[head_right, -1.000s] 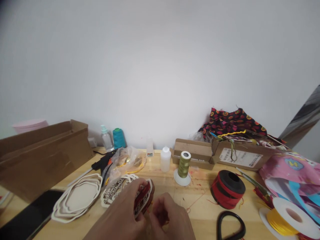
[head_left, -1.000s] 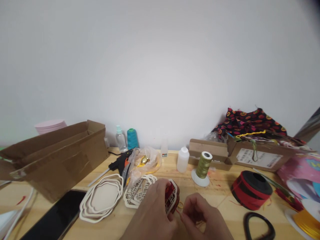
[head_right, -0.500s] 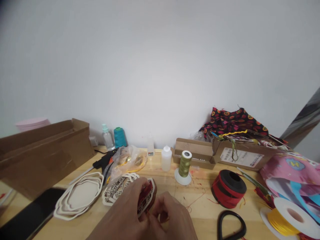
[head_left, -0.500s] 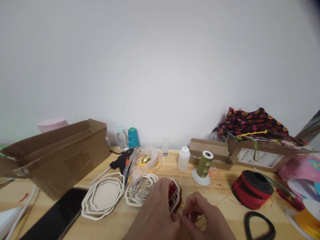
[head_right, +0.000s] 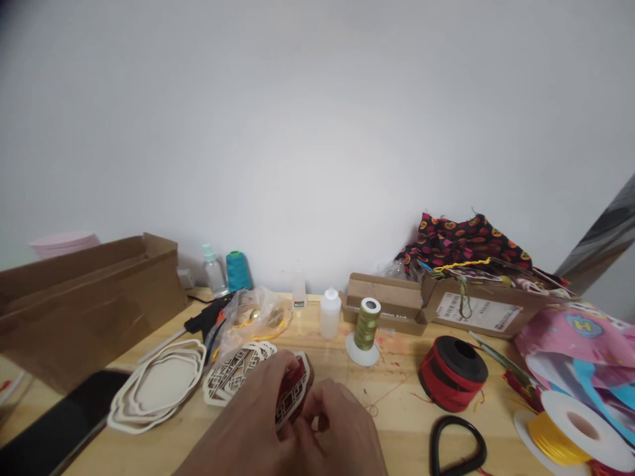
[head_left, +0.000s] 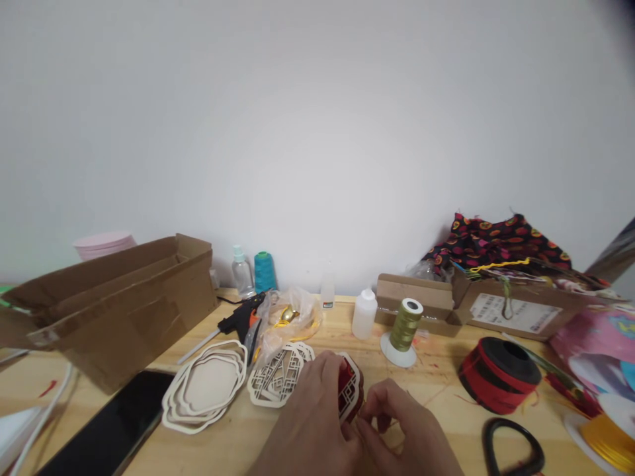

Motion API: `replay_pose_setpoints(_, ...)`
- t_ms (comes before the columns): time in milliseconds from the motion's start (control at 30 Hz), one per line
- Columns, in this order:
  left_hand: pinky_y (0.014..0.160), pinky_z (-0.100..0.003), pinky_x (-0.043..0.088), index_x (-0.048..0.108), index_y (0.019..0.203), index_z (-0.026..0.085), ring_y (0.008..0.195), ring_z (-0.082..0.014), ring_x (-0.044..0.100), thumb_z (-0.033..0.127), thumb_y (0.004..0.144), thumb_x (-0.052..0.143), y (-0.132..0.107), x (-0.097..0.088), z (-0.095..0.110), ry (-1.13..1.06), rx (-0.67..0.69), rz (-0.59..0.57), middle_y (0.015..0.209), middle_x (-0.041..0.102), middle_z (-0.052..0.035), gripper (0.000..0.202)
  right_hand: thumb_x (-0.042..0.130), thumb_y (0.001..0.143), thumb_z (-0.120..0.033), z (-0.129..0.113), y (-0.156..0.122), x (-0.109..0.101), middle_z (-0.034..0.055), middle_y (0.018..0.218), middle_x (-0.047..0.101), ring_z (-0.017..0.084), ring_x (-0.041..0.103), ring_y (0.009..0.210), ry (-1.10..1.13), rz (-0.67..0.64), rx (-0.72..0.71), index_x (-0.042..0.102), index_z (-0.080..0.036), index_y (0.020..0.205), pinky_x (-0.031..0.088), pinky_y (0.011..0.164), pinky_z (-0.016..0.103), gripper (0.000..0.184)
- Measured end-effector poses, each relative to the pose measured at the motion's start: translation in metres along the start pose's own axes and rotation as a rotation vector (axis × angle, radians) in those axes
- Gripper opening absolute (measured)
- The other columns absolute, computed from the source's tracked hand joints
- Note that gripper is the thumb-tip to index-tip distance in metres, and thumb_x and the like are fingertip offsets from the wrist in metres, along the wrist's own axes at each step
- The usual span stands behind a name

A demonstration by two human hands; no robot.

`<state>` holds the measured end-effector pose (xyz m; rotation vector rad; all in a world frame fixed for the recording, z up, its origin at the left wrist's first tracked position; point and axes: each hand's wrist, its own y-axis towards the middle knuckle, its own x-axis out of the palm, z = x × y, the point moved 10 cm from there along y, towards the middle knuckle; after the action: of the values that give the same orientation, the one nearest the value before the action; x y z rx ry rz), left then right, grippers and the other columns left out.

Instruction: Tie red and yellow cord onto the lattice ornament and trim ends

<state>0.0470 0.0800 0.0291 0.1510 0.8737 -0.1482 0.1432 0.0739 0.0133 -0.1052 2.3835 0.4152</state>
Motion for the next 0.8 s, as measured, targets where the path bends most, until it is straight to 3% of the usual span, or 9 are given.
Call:
replay_pose_setpoints(267,0.074,-0.033,0.035,0.042,0.077,0.020,0.084,-0.0201,0.043,0.006,0.055,0.043,-0.001,-0.001,-0.001,-0.044,0.005,-0.016,0.088,0.048,-0.0037,0.027,0.045,0.065,-0.016,0.012,0.002,0.014,-0.0005,0.062,0.063,0.013,0.053,0.053,0.147,-0.118,0.095,0.055,-0.021,0.070,0.041,0.050,0.022,0.012)
replay_pose_setpoints(433,0.079,-0.034,0.034,0.041,0.079,0.021,0.090,-0.0218,0.041,0.008,0.056,0.045,-0.001,-0.001,-0.001,-0.026,-0.050,-0.055,0.092,0.048,-0.0049,0.027,0.048,0.068,-0.021,0.013,0.002,0.011,0.0007,0.062,0.065,0.015,0.055,0.056,0.075,-0.116,0.139,0.064,-0.022,0.066,0.041,0.053,0.025,0.017)
replay_pose_setpoints(600,0.078,-0.033,0.034,0.041,0.080,0.020,0.088,-0.0207,0.042,0.007,0.055,0.045,0.000,-0.001,-0.002,-0.020,-0.058,-0.057,0.091,0.048,-0.0046,0.028,0.049,0.072,-0.016,-0.004,0.001,0.007,-0.0029,0.061,0.065,0.014,0.056,0.059,-0.021,-0.097,-0.062,0.066,-0.026,0.070,0.040,0.055,0.022,0.020)
replay_pose_setpoints(800,0.078,-0.031,0.033,0.042,0.080,0.020,0.087,-0.0195,0.042,0.007,0.056,0.044,-0.001,-0.001,-0.006,-0.037,-0.015,-0.006,0.089,0.048,-0.0032,0.028,0.048,0.076,-0.011,-0.019,-0.004,0.007,-0.0009,0.067,0.066,0.013,0.057,0.063,-0.094,-0.066,-0.341,0.064,-0.024,0.077,0.041,0.059,0.020,0.021)
